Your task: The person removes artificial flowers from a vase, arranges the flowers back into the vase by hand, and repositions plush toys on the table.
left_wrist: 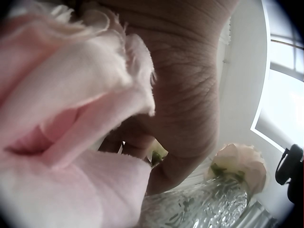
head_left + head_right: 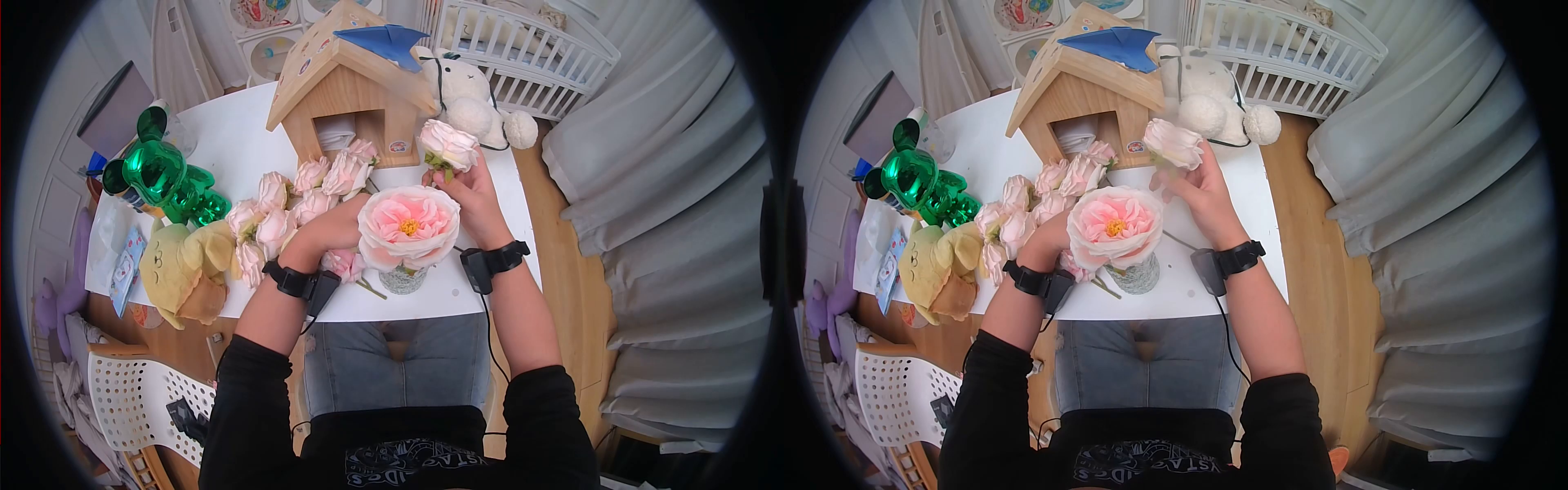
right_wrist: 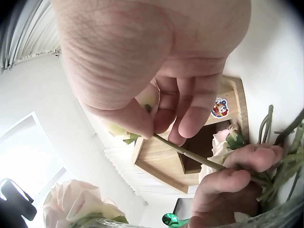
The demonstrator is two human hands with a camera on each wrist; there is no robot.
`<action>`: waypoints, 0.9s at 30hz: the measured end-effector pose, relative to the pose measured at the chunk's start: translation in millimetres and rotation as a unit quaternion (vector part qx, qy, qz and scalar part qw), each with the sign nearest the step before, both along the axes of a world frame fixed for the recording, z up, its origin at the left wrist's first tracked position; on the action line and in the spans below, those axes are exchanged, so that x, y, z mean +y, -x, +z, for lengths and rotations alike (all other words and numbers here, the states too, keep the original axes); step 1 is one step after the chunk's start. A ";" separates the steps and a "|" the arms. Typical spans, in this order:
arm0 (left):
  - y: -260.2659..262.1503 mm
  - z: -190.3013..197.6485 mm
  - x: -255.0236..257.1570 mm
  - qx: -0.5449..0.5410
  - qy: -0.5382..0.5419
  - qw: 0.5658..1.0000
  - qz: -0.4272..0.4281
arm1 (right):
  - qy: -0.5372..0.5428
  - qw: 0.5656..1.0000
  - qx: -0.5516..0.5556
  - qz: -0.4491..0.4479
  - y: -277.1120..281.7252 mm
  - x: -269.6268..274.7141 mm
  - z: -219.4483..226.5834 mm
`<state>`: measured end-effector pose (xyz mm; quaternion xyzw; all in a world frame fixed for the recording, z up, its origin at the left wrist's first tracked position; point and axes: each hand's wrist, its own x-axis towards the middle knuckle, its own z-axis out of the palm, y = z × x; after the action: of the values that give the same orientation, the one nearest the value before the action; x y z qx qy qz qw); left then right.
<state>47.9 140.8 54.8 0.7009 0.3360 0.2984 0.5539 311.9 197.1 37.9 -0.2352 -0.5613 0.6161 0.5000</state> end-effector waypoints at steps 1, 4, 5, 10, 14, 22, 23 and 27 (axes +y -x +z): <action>0.2 1.0 0.1 0.000 0.000 1.000 0.000 | 0.000 1.000 0.000 0.000 0.1 -0.3 0.5; 1.0 3.4 0.2 0.025 -0.002 1.000 -0.007 | 0.000 1.000 0.001 0.001 1.0 -0.6 0.6; 0.8 2.7 -0.1 0.018 -0.006 1.000 -0.006 | -0.008 1.000 0.003 -0.003 1.5 0.5 -1.9; 1.0 -2.2 0.5 0.001 -0.018 1.000 -0.005 | -0.020 1.000 0.003 -0.011 1.4 1.1 -4.0; 1.3 -2.6 0.2 -0.003 -0.015 1.000 -0.004 | -0.004 1.000 0.005 -0.001 0.6 -0.6 0.0; 0.8 -1.6 0.3 -0.001 -0.013 1.000 -0.005 | 0.010 1.000 -0.001 -0.001 -0.1 -0.7 -0.6; 0.9 -1.7 0.4 0.002 -0.013 1.000 -0.004 | -0.001 1.000 0.001 -0.001 0.0 1.1 -4.0; 0.4 -2.0 -0.4 -0.002 -0.018 1.000 -0.003 | -0.010 1.000 0.005 -0.004 0.4 1.0 -4.8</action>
<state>47.6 140.4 52.8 0.7108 0.3273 0.3044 0.5431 311.5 198.1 33.1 -0.2293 -0.5641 0.6098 0.5073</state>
